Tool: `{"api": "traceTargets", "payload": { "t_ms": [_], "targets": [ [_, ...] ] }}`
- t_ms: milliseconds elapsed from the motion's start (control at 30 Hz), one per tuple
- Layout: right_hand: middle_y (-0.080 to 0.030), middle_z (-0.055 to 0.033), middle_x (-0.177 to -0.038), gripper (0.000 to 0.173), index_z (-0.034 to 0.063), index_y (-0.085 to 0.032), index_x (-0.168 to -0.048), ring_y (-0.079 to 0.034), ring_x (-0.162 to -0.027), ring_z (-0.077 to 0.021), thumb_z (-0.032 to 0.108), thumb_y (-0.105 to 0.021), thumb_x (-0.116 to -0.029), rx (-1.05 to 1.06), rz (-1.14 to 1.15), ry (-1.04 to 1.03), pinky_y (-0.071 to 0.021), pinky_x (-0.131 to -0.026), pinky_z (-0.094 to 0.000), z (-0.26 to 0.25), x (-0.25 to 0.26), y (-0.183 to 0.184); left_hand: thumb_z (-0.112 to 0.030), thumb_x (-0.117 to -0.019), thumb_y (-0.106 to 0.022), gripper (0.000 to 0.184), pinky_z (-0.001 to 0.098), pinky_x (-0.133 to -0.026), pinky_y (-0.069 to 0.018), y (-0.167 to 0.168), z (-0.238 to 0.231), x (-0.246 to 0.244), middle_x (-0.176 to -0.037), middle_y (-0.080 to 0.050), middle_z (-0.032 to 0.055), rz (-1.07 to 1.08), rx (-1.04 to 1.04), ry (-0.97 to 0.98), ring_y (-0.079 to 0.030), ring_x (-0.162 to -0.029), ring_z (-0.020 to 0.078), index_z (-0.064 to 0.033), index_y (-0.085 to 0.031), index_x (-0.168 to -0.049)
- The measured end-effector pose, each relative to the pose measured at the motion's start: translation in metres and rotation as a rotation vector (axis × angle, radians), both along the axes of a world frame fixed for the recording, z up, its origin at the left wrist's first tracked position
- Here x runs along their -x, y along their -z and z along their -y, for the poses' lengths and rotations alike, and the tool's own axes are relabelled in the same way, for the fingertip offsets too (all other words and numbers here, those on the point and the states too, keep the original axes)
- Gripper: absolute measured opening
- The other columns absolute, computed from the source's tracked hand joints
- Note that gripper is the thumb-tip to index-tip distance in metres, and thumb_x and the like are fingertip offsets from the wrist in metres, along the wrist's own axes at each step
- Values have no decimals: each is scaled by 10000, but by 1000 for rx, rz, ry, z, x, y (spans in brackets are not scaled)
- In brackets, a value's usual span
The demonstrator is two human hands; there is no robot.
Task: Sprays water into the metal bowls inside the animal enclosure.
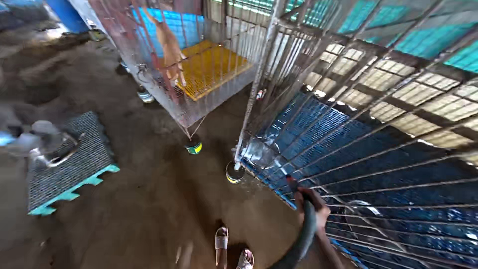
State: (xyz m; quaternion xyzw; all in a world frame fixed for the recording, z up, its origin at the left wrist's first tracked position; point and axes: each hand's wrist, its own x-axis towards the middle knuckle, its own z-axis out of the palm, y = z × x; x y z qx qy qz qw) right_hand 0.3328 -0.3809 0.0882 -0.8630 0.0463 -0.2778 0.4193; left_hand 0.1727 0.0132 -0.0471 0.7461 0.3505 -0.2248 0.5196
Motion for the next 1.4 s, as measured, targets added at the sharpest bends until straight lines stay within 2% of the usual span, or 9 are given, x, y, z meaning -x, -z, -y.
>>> {"api": "traceTargets", "payload": {
  "t_ms": [167,333,500,667,800,900,1067,1200,1400],
  "targets": [
    [-706,-306,-1103,318,-118,-724,-1000,-705,-1011,-416,156,-647,-858,19,-104,-38,-563,-894,-511,-43,2,8,-201,-1069,-544,413,530,-1080,-445,17,146,-236,-1408,-563,266,41,361,-60,-545,-1302,375,52,-532,-1396],
    [-692,-313,-1147,314,-102,-733,-980,-711,-1029,-398,167,-661,-837,17,-142,-88,-579,-888,-458,-75,-1,19,-208,-1118,-400,383,374,-887,-492,1,246,-328,-1216,-582,182,6,683,-44,-578,-993,220,-7,-452,-1439],
    [-709,-289,-1122,327,-77,-738,-946,-724,-1022,-349,219,-659,-833,-55,-148,-30,-586,-884,-390,-88,-4,43,-157,-1107,-395,351,301,-699,-533,-19,270,-321,-1012,-563,152,-146,718,-56,-586,-759,181,8,-400,-1417],
    [-707,-284,-1150,327,-100,-732,-1012,-712,-1056,-383,167,-682,-830,-182,-200,10,-575,-924,-478,-93,15,89,-325,-1122,-314,365,282,-559,-546,-15,251,-265,-647,-575,36,-198,990,-232,-600,-557,144,-80,-502,-927],
    [-632,-293,-1331,671,-96,-524,-1428,-682,-1142,-404,87,-789,-840,-351,-624,-148,-536,-1001,-551,-109,41,84,-253,-1122,-332,327,169,-411,-444,17,221,-244,-556,-472,-28,-162,905,-207,-484,-420,44,-91,-470,-874],
    [-683,-201,-1186,687,21,-281,-1590,-744,-902,-269,-74,-535,-959,-1028,-866,-84,-640,-794,-426,-117,56,105,-281,-1125,-368,330,180,-430,-466,19,203,-237,-629,-501,1,-177,796,-115,-507,-468,60,-71,-499,-907],
    [-633,-58,-753,679,114,-569,-1146,-583,-553,-149,645,-155,-1055,-1769,-1091,176,-494,-491,-302,-124,40,129,-285,-1115,-414,346,213,-415,-449,46,208,-232,-581,-461,11,-285,606,-137,-468,-430,86,-61,-488,-862],
    [-490,-21,-576,523,97,-540,-932,-451,-413,-122,551,-334,-1088,-1565,-1314,201,-429,-394,-279,-134,30,150,-345,-1112,-423,347,331,-621,-548,68,198,-224,-851,-601,99,-385,667,-161,-606,-663,179,-17,-505,-1190],
    [-485,-27,-611,442,81,-547,-1054,-463,-432,-131,484,-371,-1103,-1426,-1418,234,-437,-411,-283,-140,13,170,-235,-1100,-450,264,224,-399,-448,95,194,-221,-563,-441,9,-397,568,-139,-461,-406,96,-64,-474,-900]
  ]
}}
